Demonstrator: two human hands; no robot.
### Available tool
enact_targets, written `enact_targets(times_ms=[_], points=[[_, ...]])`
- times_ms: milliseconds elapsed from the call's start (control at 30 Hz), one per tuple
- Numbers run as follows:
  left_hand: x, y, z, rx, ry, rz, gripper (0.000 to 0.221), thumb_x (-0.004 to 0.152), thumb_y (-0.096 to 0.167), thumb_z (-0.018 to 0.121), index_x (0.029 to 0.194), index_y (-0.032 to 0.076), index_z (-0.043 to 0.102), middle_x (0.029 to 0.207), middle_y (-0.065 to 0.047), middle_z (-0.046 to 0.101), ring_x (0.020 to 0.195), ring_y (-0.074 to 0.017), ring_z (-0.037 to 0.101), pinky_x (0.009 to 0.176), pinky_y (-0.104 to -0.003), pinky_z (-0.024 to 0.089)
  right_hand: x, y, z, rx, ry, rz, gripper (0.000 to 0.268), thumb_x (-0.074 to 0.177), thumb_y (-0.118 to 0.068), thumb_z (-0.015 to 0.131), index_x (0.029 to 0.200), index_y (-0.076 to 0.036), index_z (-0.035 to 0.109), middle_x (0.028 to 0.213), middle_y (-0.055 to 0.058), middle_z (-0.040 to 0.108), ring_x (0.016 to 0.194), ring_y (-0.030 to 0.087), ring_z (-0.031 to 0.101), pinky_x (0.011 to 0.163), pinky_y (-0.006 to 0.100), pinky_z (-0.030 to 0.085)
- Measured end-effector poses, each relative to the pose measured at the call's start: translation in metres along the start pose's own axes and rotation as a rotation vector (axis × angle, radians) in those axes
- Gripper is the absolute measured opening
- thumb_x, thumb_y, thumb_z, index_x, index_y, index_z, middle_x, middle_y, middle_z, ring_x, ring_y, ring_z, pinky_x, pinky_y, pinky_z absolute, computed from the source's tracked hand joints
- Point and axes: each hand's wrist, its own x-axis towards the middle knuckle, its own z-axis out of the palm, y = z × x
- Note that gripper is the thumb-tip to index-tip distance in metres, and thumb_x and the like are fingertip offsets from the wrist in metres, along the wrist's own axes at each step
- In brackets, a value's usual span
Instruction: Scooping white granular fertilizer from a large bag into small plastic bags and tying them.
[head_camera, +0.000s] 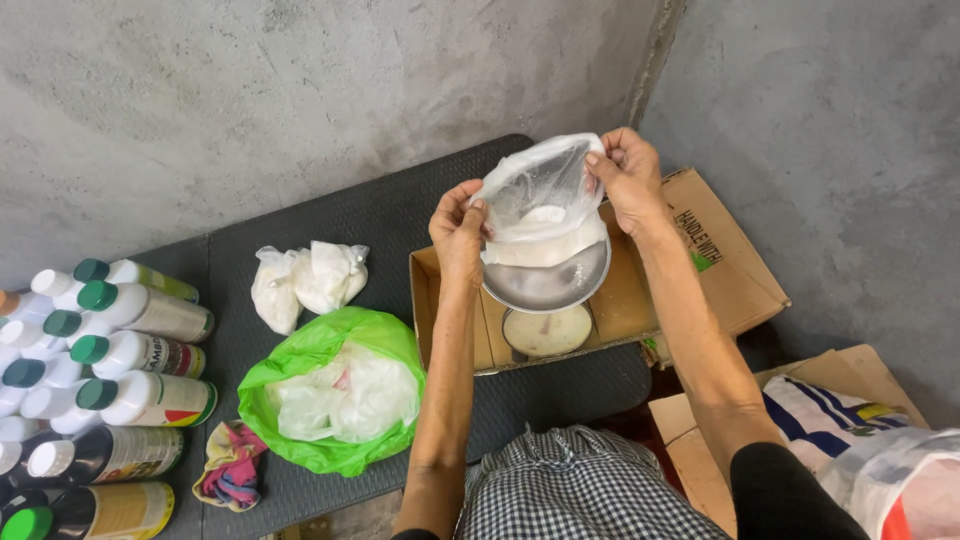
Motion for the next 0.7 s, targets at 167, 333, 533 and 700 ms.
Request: enact_targets(times_ms=[167, 333, 533, 700], points=[[0.004, 0.01, -0.008, 0.208, 0.048, 0.091, 0.021, 0.095, -0.002, 0.064, 0.116, 0.001, 0.067, 0.082, -0.002, 0.064, 0.061, -0.0068, 0.056, 0.053, -0.023, 0.048, -0.001, 0.0, -0.004, -0.123, 0.053, 0.132, 0.009, 0.097, 0.003, 0.066, 0.1, -0.002, 0.06, 0.081, 0.006, 0.066, 0.063, 0.012, 0.06, 0.054, 0.03, 0.052], [0.03, 0.024, -0.007, 0.241, 0.022, 0.213, 0.024, 0.094, -0.004, 0.066, 0.118, 0.0, 0.067, 0.083, -0.001, 0.063, 0.065, -0.0062, 0.056, 0.055, -0.022, 0.049, 0.008, -0.024, -0.004, 0.106, -0.009, 0.243, 0.01, 0.096, 0.0, 0.067, 0.102, -0.005, 0.061, 0.081, 0.003, 0.065, 0.065, 0.012, 0.058, 0.06, 0.032, 0.053], [0.051, 0.052, 0.004, 0.149, -0.037, 0.276, 0.027, 0.092, -0.007, 0.067, 0.118, 0.0, 0.067, 0.083, 0.0, 0.06, 0.065, -0.0068, 0.058, 0.056, -0.022, 0.05, 0.021, -0.049, 0.004, 0.266, 0.0, 0.234, 0.013, 0.095, 0.0, 0.066, 0.105, -0.007, 0.061, 0.087, 0.002, 0.065, 0.071, 0.013, 0.06, 0.069, 0.037, 0.054], [0.063, 0.076, 0.014, 0.097, -0.045, 0.27, 0.027, 0.091, -0.008, 0.067, 0.117, -0.001, 0.067, 0.085, 0.001, 0.059, 0.063, -0.0077, 0.059, 0.054, -0.023, 0.051, 0.037, -0.072, 0.01, 0.21, 0.037, 0.168, 0.015, 0.094, 0.002, 0.065, 0.103, -0.009, 0.06, 0.085, 0.002, 0.065, 0.071, 0.013, 0.061, 0.07, 0.039, 0.056]])
